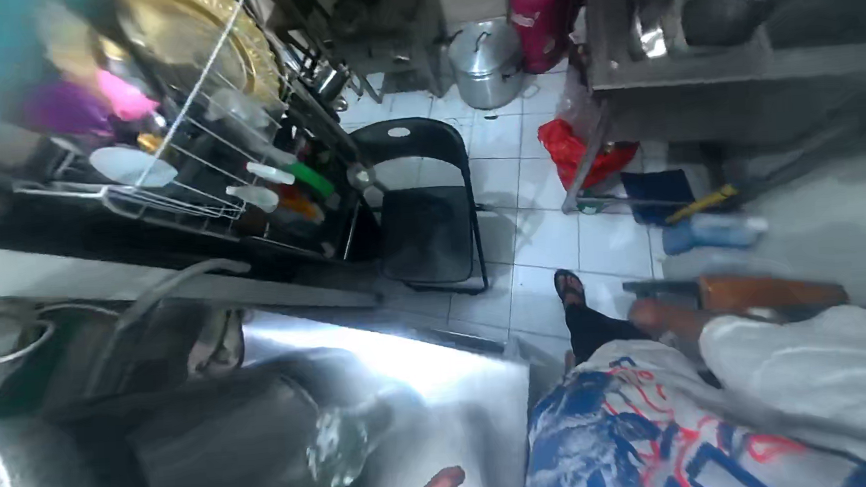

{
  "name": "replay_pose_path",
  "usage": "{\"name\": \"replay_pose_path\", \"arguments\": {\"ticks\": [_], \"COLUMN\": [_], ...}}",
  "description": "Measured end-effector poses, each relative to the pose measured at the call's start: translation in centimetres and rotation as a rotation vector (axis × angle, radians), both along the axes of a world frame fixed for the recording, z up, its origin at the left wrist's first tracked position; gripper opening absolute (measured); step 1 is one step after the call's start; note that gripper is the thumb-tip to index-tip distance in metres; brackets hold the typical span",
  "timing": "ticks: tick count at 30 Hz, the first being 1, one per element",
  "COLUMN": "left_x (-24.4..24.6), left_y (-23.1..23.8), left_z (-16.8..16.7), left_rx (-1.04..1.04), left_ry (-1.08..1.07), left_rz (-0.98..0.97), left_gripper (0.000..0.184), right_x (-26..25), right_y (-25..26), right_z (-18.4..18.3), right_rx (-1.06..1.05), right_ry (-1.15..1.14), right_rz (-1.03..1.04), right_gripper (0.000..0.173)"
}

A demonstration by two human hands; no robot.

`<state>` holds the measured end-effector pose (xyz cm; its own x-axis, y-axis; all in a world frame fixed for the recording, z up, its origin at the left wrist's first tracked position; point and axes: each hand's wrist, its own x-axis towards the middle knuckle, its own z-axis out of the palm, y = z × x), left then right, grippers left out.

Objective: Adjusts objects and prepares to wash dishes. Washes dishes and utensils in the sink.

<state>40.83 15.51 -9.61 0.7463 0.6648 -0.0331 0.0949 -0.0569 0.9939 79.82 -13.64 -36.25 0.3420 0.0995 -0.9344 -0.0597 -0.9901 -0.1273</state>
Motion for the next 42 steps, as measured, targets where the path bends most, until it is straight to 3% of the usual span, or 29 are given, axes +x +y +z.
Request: {"name": "replay_pose_path", "arguments": {"ticks": [5, 8, 11, 14, 17, 20, 23, 24, 26, 29, 32, 36, 39, 42], "left_x": [14.4, 21.0, 25.8, 30.6, 33.8, 34.5, 34.3, 34.4, 35.5, 36.6, 36.8, 38.4, 39.1, 39.5], "left_y": [-1.5, 0.0, 3.7, 8.8, 13.9, 17.2, 20.2, 20.5, 21.8, 23.6, 24.9, 25.2, 24.7, 22.9], "left_z": [2.0, 1.6, 0.0, -2.7, -8.8, -19.5, -30.8, -33.6, -37.4, -41.8, -45.5, -48.4, -48.6, -48.3], "left_rx": [-0.22, -0.253, -0.293, -0.525, -0.808, -0.881, -0.834, -0.836, -0.87, -0.945, -0.985, -1.064, -1.047, -1.037], "left_ry": [0.023, 0.101, 0.227, 0.289, 0.266, 0.42, 0.819, 0.93, 0.987, 0.835, 0.718, 0.557, 0.589, 0.634], "left_rz": [0.191, 0.174, 0.221, 0.432, 0.732, 0.879, 0.736, 0.643, 0.645, 0.818, 0.968, 1.057, 1.026, 0.915], "left_gripper": [0.022, 0.024, 0.04, 0.052, 0.06, 0.056, 0.05, 0.049, 0.053, 0.06, 0.076, 0.077, 0.07, 0.059], "right_x": [16.9, 24.9, 28.8, 30.5, 31.8, 33.9, 35.3, 36.0, 37.7, 39.3, 40.0, 41.2, 42.2, 43.1], "right_y": [9.5, 19.1, 28.8, 37.6, 43.9, 49.4, 55.8, 56.9, 59.1, 59.8, 58.8, 54.1, 50.2, 47.5], "right_z": [7.5, 13.0, 16.8, 19.2, 17.9, 15.8, 13.7, 12.4, 9.6, 6.6, 5.9, 6.1, 6.1, 7.3], "right_rx": [0.208, 0.427, 0.617, 0.693, 0.714, 0.681, 0.666, 0.66, 0.676, 0.754, 0.867, 0.919, 0.919, 0.773], "right_ry": [-0.025, -0.079, -0.117, -0.168, -0.36, -0.559, -0.692, -0.713, -0.702, -0.613, -0.546, -0.53, -0.567, -0.583], "right_rz": [-0.155, -0.021, 0.05, 0.128, 0.291, 0.48, 0.643, 0.687, 0.744, 0.728, 0.649, 0.593, 0.532, 0.452], "right_gripper": [0.04, 0.043, 0.04, 0.038, 0.044, 0.063, 0.076, 0.079, 0.082, 0.076, 0.072, 0.075, 0.079, 0.08]}}
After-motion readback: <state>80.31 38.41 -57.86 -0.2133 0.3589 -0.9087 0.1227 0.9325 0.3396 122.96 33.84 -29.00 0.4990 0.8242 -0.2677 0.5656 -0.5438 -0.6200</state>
